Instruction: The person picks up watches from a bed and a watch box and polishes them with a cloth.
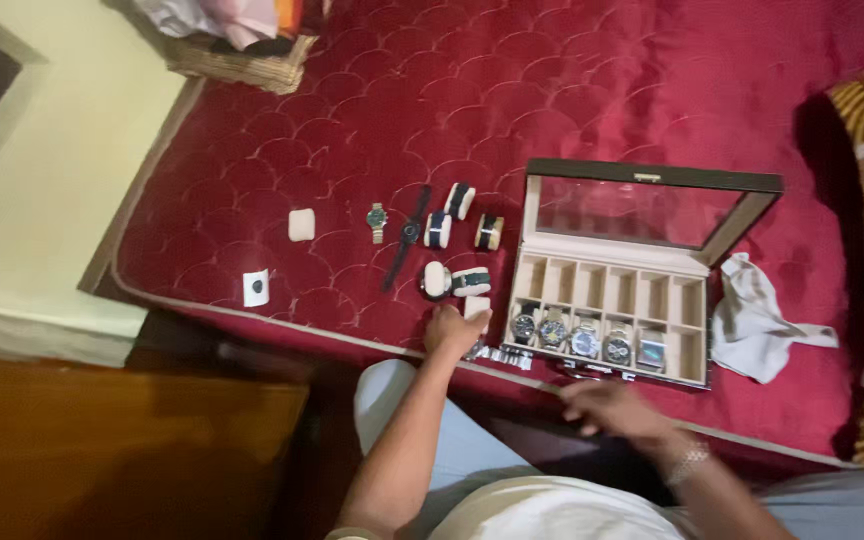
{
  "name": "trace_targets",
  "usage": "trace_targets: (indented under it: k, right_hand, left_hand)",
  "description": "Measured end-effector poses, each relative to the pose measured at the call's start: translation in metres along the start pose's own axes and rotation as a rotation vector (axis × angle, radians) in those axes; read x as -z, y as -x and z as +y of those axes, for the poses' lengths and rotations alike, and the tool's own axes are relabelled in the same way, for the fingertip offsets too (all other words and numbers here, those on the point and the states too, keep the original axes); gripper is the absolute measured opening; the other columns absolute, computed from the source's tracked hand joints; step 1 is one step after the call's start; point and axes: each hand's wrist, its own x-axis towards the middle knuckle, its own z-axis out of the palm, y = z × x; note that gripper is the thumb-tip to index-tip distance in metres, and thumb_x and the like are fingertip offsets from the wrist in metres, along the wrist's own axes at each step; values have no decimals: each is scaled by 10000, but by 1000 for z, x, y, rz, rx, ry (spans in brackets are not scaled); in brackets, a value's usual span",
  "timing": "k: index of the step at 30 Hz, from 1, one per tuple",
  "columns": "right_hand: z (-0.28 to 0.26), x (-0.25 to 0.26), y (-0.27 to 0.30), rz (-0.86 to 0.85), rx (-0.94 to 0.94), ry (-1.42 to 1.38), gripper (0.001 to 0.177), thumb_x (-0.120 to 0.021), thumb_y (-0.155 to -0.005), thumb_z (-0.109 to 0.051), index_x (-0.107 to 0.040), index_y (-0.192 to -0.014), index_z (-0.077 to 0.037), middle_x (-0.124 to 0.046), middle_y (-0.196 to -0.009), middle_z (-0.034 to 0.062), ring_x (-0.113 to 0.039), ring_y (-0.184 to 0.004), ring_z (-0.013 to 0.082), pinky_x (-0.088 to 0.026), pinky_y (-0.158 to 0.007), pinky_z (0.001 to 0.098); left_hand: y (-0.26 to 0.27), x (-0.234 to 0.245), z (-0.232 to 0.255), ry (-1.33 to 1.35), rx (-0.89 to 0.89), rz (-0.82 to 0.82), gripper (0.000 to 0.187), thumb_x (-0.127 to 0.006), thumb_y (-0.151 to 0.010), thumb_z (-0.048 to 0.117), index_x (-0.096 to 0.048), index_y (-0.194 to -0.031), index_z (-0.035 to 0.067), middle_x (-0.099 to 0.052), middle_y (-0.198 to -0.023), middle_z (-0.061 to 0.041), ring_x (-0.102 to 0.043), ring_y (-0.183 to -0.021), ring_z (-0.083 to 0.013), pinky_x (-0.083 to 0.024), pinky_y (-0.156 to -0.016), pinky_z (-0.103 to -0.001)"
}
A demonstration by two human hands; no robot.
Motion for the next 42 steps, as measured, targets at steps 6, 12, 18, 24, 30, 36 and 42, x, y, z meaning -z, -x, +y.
trace_targets:
  k: [6,12,18,24,30,36,42]
  right_hand:
    - [60,185,45,1015,225,573,431,-688,-927,-318,-697,-1308,-116,-742,-1154,165,-705,-1069,341,-557,-899,467]
    - [60,206,47,1358,423,1011,445,-717,-926,-420,-703,-1260,-126,-727,-1139,127,-666,-1101,337,-521,-996,465]
    - [86,204,15,1109,188,965,499,-785,-813,-433,-740,-1195,-116,-727,-1011,152,-686,-961,371,-511,-812,506]
    - [107,160,25,1362,506,142,248,-737,-1009,-257,-644,-977,-30,-680,-892,144,-608,-855,432,-457,-773,446]
    - [12,110,133,785,609,-887,234,-487,-977,-86,-562,-1199,-92,-690,-996,92,-696,-752,230,-564,-584,329]
    - [-52,39,184,1008,852,-629,253,-570,-1047,-71,-522,-1294,-53,-665,-1132,99,-663,-969,200,-541,-804,313]
    - [-75,7,159,1305,1051,-79,367,-649,-913,19,-630,-1278,-21,-655,-1255,157,-644,-1175,315,-492,-1046,411]
  left_hand:
    - [-7,-10,11,-30,-107,30,670,-817,-755,492,-680,-1207,17,-701,-1245,-221,-694,-1128,-392,-555,-978,-472]
    - [36,10,14,440,-28,340,619,-846,-736,239,-533,-1216,5,-732,-1097,-203,-725,-996,-351,-569,-900,-443]
    - [94,4,59,1283,-207,-207,731,-880,-747,40,-488,-1364,49,-590,-1245,-187,-646,-1094,-239,-614,-949,-380]
    - [142,-11,109,1491,-284,-543,685,-816,-849,111,-387,-1379,45,-607,-1186,-147,-650,-1087,-276,-595,-963,-492]
    - [138,-31,155,1694,-327,-915,676,-483,-1072,526,-453,-1474,-16,-680,-1225,-196,-719,-1133,-319,-556,-1056,-431]
    - [149,-55,196,1675,-345,-865,421,-548,-1084,396,-509,-1377,97,-637,-1166,-134,-652,-1056,-284,-522,-995,-516]
    - [167,-88,212,1870,-225,-925,528,-491,-1093,498,-606,-1406,88,-717,-1259,-71,-682,-1174,-210,-537,-1061,-374]
